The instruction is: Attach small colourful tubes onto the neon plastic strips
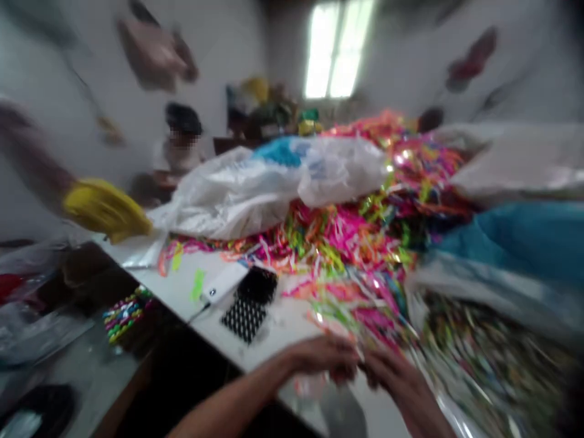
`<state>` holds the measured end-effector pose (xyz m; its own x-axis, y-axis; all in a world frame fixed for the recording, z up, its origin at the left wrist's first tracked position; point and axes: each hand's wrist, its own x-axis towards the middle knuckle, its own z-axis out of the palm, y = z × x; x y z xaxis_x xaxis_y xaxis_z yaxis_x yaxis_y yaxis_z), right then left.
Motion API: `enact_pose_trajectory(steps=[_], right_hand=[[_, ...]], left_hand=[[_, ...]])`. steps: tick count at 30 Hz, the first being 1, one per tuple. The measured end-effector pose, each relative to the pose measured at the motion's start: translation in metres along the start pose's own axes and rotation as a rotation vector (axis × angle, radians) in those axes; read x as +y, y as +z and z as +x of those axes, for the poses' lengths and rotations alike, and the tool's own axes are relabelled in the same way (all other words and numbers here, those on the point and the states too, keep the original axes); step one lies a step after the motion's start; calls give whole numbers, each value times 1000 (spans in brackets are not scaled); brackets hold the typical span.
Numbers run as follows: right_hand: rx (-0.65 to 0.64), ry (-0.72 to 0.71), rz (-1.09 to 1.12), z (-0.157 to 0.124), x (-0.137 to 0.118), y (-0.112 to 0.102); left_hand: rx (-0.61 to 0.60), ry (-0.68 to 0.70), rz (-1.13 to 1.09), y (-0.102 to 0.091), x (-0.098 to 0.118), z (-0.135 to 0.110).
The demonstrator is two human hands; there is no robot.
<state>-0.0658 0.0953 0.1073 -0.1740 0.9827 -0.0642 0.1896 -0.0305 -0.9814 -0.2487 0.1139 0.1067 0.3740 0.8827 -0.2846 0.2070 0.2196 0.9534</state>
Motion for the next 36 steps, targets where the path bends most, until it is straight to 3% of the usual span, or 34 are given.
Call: enact_pose_trajectory(steps=[1, 3, 9, 19, 24, 30, 36], right_hand=[[-31, 67, 73, -14, -1, 2], [-101, 161, 257, -32, -6, 7], [-150, 154, 424, -60, -18, 9], [-131, 115, 392, -91, -23, 3], [-135, 150, 250, -100, -28, -1], [-122, 257, 268, -94, -22, -7], [-62, 258, 409, -76, -17, -8]], left_hand=[[-269, -21, -119, 8, -6, -9], [-443, 24, -295, 17, -10, -25], [-525, 50, -350, 29, 5, -54], [-625, 54, -303, 51, 0, -66], [-679, 45, -276, 51, -3, -71], [-779, 72, -197, 34, -1, -58], [-846, 4, -332, 31, -2, -32]])
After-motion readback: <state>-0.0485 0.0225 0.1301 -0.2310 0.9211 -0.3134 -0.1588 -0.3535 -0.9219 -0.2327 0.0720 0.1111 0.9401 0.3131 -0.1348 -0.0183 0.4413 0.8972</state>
